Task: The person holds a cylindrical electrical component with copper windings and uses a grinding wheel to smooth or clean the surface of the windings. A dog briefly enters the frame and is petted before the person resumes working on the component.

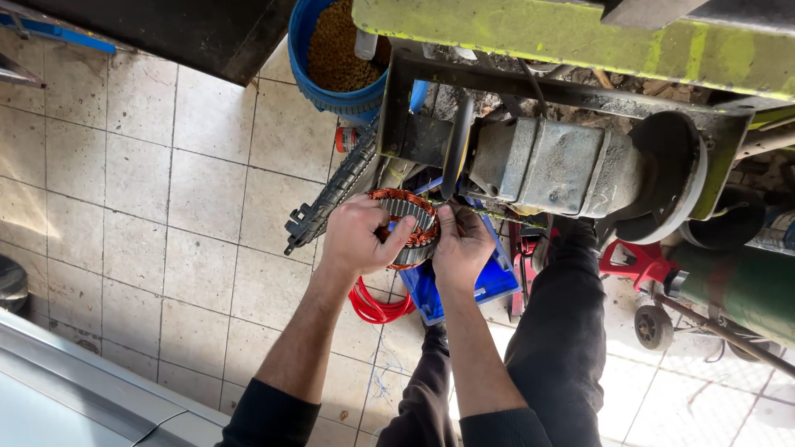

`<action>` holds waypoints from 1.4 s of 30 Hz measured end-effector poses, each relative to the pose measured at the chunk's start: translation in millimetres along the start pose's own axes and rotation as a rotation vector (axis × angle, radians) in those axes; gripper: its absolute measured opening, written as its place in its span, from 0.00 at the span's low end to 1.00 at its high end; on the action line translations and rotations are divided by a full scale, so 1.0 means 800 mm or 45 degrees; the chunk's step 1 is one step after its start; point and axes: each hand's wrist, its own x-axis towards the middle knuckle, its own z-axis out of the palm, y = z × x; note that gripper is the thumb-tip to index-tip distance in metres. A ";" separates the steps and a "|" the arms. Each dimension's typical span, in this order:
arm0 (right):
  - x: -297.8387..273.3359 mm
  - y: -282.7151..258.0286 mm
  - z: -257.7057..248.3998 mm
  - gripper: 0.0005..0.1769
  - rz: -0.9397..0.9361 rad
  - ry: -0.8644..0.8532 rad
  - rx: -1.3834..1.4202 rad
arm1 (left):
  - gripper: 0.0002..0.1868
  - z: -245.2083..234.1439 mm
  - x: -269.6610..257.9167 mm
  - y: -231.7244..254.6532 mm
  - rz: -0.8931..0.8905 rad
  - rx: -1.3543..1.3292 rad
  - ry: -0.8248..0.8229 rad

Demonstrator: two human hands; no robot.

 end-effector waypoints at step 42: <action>-0.030 -0.010 -0.017 0.12 0.001 -0.150 -0.009 | 0.23 0.013 -0.061 0.010 0.018 -0.071 0.102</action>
